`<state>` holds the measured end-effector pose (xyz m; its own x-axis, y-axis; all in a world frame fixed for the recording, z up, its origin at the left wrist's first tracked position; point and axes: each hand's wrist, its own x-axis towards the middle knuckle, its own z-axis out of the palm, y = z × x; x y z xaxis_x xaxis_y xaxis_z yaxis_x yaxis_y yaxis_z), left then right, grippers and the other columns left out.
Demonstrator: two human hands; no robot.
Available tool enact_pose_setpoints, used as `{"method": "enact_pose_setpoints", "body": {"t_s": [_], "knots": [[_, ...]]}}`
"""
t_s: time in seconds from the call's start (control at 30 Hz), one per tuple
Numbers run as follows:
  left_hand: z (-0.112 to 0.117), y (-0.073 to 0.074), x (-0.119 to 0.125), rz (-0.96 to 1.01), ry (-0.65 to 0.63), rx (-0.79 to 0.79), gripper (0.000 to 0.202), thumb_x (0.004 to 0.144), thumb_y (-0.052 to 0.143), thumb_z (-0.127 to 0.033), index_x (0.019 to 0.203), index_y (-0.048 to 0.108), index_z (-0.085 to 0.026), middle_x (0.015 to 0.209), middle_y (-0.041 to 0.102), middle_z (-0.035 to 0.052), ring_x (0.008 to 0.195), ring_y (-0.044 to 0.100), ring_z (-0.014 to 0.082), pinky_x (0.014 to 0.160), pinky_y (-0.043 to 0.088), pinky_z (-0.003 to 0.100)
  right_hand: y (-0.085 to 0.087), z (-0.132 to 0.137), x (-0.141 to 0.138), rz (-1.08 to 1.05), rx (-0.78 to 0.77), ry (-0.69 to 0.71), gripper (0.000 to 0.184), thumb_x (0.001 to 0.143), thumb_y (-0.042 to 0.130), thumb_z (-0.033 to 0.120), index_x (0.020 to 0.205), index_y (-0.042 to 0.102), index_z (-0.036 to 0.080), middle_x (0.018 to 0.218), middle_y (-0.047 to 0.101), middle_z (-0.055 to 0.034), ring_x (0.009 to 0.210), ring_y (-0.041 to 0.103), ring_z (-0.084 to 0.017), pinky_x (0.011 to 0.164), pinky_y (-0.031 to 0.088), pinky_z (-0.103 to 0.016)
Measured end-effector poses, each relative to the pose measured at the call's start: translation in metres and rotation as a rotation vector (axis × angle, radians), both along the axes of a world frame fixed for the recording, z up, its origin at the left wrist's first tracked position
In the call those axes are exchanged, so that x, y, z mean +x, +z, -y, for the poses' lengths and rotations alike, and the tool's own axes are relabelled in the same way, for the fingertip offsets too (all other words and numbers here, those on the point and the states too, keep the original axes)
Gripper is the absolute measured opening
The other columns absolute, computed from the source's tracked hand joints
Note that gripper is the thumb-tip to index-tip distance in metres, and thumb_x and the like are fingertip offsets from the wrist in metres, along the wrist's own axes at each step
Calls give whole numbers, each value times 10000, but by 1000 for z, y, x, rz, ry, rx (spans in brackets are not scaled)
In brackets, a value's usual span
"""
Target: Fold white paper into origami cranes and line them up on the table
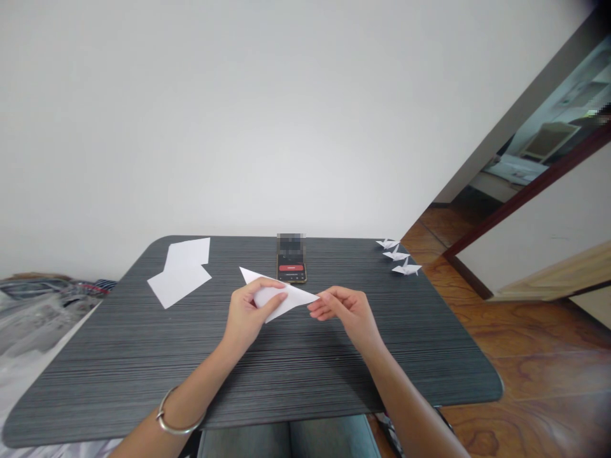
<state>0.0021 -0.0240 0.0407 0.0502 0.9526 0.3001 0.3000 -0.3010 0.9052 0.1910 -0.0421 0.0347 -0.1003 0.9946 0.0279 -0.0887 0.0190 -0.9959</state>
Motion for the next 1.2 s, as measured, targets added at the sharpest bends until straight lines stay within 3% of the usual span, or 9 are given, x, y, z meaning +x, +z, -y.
{"method": "enact_pose_setpoints", "body": {"t_s": [0.67, 0.97, 1.2], "knots": [[-2, -2, -1, 21, -44, -40, 114, 684, 665, -253, 757, 674, -167, 820, 701, 39, 766, 625, 181, 723, 453, 255, -1, 0, 2, 47, 45, -4, 186, 727, 647, 328, 700, 653, 144, 644, 700, -50, 561, 651, -140, 521, 519, -231], [-4, -8, -3, 178, -22, -133, 156, 651, 698, -273, 763, 669, -168, 835, 685, 30, 733, 600, 156, 611, 425, 209, 1, 2, 3, 19, 75, -37, 212, 778, 590, 344, 739, 652, 146, 649, 694, -50, 558, 647, -135, 527, 524, -233], [-3, -6, -3, 98, -39, -92, 147, 675, 676, -274, 775, 671, -166, 841, 696, 40, 740, 618, 170, 640, 448, 231, 0, 3, -2, 17, 84, -25, 201, 733, 637, 349, 768, 649, 152, 648, 691, -42, 574, 648, -146, 536, 522, -247]]}}
